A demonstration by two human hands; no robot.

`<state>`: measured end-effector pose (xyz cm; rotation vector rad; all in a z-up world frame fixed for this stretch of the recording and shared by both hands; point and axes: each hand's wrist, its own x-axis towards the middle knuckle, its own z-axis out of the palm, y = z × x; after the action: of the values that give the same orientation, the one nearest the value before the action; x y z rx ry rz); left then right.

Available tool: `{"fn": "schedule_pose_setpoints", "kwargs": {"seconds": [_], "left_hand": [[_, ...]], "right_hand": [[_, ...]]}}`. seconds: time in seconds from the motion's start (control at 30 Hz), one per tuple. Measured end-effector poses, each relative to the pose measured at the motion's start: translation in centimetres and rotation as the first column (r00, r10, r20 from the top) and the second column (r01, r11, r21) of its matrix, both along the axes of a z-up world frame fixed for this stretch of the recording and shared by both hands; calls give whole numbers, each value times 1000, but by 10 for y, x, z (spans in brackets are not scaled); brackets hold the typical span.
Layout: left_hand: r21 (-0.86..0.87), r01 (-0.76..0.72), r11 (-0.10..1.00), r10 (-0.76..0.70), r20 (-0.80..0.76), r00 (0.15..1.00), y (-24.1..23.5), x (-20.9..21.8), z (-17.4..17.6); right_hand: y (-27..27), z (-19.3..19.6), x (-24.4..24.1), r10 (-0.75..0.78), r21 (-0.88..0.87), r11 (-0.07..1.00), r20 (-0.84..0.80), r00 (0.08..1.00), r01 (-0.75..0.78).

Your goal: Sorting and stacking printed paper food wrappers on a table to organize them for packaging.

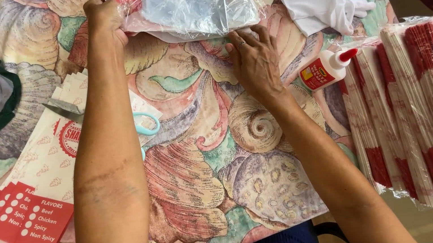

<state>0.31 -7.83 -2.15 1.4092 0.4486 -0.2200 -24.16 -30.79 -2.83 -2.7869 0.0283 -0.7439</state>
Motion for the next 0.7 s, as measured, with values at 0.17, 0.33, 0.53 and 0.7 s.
{"fn": "schedule_pose_setpoints", "kwargs": {"seconds": [0.17, 0.33, 0.53, 0.7], "left_hand": [[-46, 28, 999, -26, 30, 999, 14, -10, -4], [103, 15, 995, -32, 172, 985, 20, -6, -42], [387, 127, 913, -237, 250, 939, 17, -44, -4], [384, 150, 911, -266, 269, 926, 19, -42, -17]], "right_hand": [[-8, 9, -8, -21, -15, 1000, -106, 994, 20], [-17, 11, -14, -52, 50, 997, -123, 991, 58], [-17, 11, -12, -17, 62, 998, -123, 992, 24], [-19, 20, -13, 46, 32, 999, -93, 995, -43]]}}
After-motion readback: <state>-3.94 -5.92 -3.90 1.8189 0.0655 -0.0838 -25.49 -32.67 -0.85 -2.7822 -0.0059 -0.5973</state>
